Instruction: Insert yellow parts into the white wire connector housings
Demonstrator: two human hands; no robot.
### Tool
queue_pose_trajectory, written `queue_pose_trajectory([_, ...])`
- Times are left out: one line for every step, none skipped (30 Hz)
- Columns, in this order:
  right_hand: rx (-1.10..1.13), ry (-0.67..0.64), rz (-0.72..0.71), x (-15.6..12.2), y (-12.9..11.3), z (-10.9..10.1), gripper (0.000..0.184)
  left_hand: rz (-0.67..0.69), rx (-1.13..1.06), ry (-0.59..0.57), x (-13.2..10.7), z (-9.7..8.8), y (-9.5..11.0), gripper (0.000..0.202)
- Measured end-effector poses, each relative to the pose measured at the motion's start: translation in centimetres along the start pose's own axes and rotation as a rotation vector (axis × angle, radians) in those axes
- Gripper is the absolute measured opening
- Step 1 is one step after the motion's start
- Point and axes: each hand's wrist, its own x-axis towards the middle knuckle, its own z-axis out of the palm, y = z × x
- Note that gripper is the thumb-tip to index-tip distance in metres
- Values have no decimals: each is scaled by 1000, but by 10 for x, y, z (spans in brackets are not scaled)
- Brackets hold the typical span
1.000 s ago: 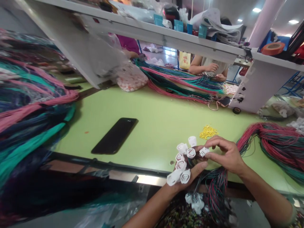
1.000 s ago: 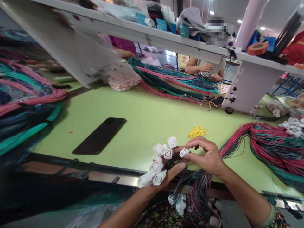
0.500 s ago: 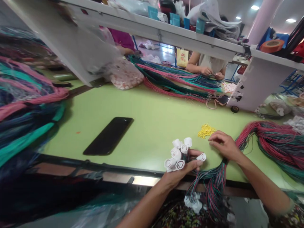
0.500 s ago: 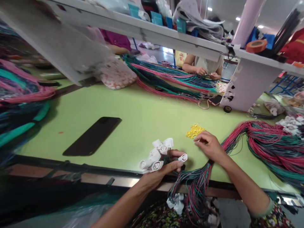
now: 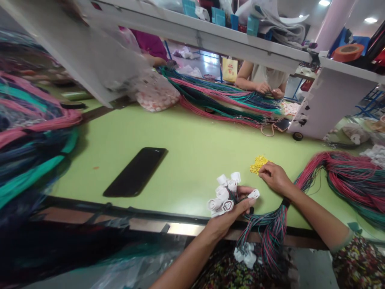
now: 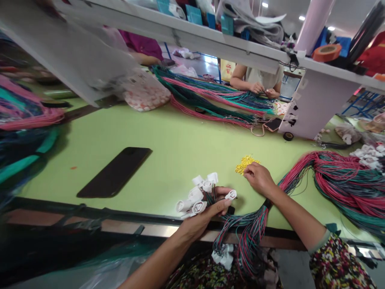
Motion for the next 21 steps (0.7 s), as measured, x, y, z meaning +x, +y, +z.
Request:
queue_pose_trajectory([35, -18, 19, -2, -1, -1, 8, -2, -2, 5, 1, 0, -2, 38])
queue_pose_trajectory([75, -40, 44, -5, -1, -3, 9, -6, -3, 8, 2, -1, -4, 39])
queue_pose_trajectory([118, -65, 71, -8, -2, -5, 13, -10, -6, 9, 3, -1, -6, 39])
queue_pose_trajectory([162, -90, 98, -12, -2, -7, 17, -14, -11, 11, 3, -1, -7, 40])
queue_pose_trajectory([202, -110, 123, -16, -4, -8, 21, -20, -19, 18, 4, -1, -7, 40])
queue_pose_trajectory([237, -125, 145, -20, -5, -10, 24, -25, -27, 29, 4, -1, -7, 40])
queue_pose_trajectory([265, -134, 163, -24, -7, -12, 26, -32, -34, 39, 4, -1, -6, 40])
queue_pose_trajectory([292, -142, 180, -27, -10, -13, 27, -38, -42, 46, 4, 0, -5, 40])
queue_pose_trajectory([321, -152, 195, -30, -14, -14, 27, -42, -50, 53, 4, 0, -3, 40])
queue_pose_trajectory([345, -160, 202, -32, -18, -14, 27, -44, -55, 52, 4, 1, -2, 40])
queue_pose_trajectory([357, -159, 191, -34, -22, -14, 25, -44, -59, 46, 4, 2, 0, 39])
queue_pose_trajectory([352, -149, 158, -35, -26, -13, 22, -43, -62, 37, 4, 2, 1, 37])
queue_pose_trajectory([327, -131, 105, -36, -31, -12, 19, -41, -65, 29, 4, 3, 2, 36])
queue_pose_trajectory([285, -110, 40, -36, -35, -11, 15, -38, -69, 27, 4, 3, 2, 35])
queue_pose_trajectory([234, -91, -28, -37, -39, -10, 12, -37, -73, 28, 5, 3, 3, 35])
queue_pose_trajectory([187, -81, -86, -38, -42, -9, 11, -38, -76, 31, 5, 3, 3, 34])
queue_pose_trajectory([150, -79, -128, -38, -45, -8, 11, -40, -77, 36, 5, 3, 2, 34])
queue_pose_trajectory([124, -82, -155, -38, -46, -8, 12, -43, -78, 43, 5, 3, 2, 34])
queue_pose_trajectory([105, -83, -174, -39, -48, -8, 12, -46, -79, 49, 5, 3, 2, 34])
queue_pose_trajectory([87, -84, -188, -39, -48, -8, 13, -49, -80, 54, 6, 3, 2, 34])
queue_pose_trajectory([70, -86, -196, -40, -48, -8, 14, -52, -80, 55, 6, 3, 2, 34])
